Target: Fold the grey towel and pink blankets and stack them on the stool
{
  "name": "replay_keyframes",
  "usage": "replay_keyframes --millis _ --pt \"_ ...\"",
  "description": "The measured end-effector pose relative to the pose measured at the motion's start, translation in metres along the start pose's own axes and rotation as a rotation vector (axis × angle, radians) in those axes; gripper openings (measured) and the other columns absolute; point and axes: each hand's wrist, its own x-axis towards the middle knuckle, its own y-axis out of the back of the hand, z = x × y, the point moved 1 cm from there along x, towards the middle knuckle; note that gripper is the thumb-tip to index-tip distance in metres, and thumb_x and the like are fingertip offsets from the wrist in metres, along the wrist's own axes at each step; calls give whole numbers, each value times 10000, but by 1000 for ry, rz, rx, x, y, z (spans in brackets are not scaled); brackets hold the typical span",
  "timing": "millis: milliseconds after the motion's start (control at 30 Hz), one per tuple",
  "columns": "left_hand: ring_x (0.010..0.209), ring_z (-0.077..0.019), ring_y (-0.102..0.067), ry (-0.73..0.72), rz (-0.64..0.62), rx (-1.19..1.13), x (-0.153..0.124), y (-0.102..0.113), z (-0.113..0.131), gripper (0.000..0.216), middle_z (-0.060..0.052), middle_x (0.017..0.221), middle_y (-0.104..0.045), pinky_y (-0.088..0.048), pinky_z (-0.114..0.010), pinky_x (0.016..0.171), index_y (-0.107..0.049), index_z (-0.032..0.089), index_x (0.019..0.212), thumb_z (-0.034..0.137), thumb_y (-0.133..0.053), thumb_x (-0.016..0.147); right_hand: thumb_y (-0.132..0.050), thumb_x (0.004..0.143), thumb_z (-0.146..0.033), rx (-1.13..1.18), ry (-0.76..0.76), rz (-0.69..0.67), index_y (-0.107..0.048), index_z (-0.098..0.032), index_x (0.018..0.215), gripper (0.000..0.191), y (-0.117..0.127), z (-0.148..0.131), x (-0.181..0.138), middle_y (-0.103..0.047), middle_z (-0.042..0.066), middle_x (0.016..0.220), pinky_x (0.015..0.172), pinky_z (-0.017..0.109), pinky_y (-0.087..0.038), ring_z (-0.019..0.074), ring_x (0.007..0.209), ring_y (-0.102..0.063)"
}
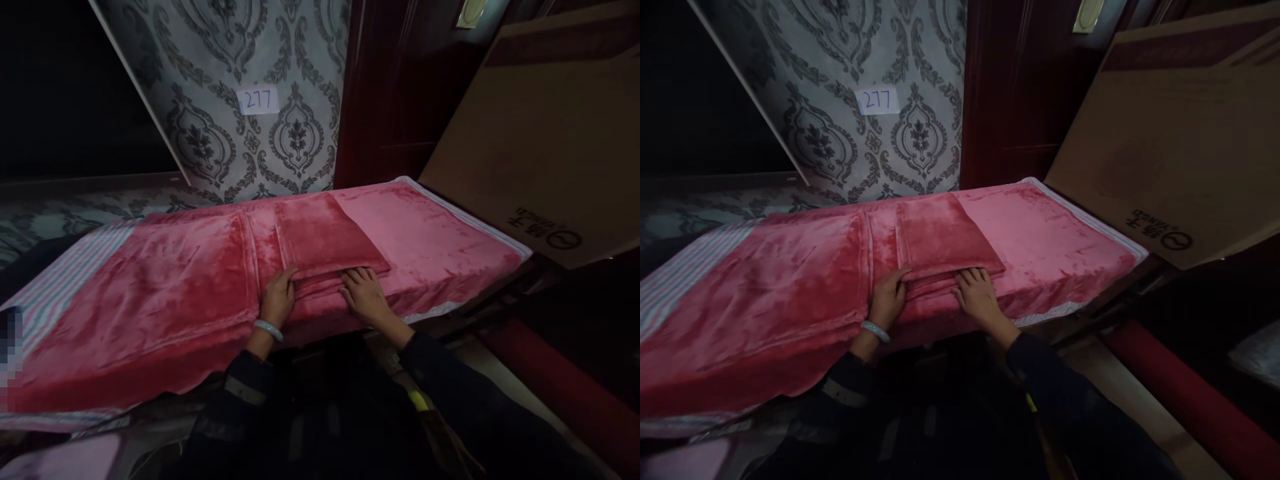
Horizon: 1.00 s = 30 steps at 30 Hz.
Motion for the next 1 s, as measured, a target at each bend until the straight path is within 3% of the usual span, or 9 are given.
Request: replay_keyframes --millis 167,333,400,633,767,900,1000 --pt "966 -231 -689 -30 -35 42 -2 0 0 422 -100 1037 -731 -559 -404 947 -709 174 1150 17 -477 835 -485 990 -250 34 -9 124 -647 -155 1322 382 2 0 -14 -647 146 1336 1100 540 -378 324 1251 -525" --pt "987 -237 -675 -41 -33 53 -3 -2 -1 418 -98 1048 -714 -560 -409 938 -689 168 1171 20 -480 840 -464 1001 -227 134 -4 255 -729 -190 1139 301 23 4 -15 -698 123 1185 997 481 -490 284 1143 -581" --pt "985 -233 -673 -37 -23 51 -4 -3 -2 415 -93 1047 -710 -561 -406 937 -682 171 1175 22 -480 845 -467 1001 -206 157 7 263 -720 -184 1163 302 29 3 -7 -699 118 1155 966 448 -503 270 1103 -588" --pt "950 -212 -658 -29 -48 58 -5 -1 2 421 -75 1018 -678 -569 -365 888 -676 193 1168 5 -486 843 -540 958 -179 167 112 173 -653 -187 1326 385 16 -19 32 -626 146 1333 1053 512 -425 306 1223 -519" --pt "931 -198 -647 -23 -28 36 -8 2 6 431 -72 1009 -653 -566 -345 865 -675 185 1149 -24 -466 834 -551 964 -163 242 221 91 -666 -175 1288 344 6 -35 48 -662 141 1273 976 440 -476 270 1150 -571" --pt "898 -185 -637 -30 12 27 -13 1 6 442 -65 1001 -615 -570 -334 829 -671 184 1127 -43 -446 823 -565 985 -199 234 201 -1 -691 -188 1237 282 -1 -41 58 -709 122 1144 878 395 -488 252 1028 -609" --pt "894 -180 -633 -34 19 33 -15 -1 4 459 -58 1001 -594 -572 -330 819 -668 197 1128 -51 -451 809 -594 967 -198 173 213 -49 -660 -194 1302 341 -3 -46 61 -701 120 1166 869 396 -477 266 1053 -600"
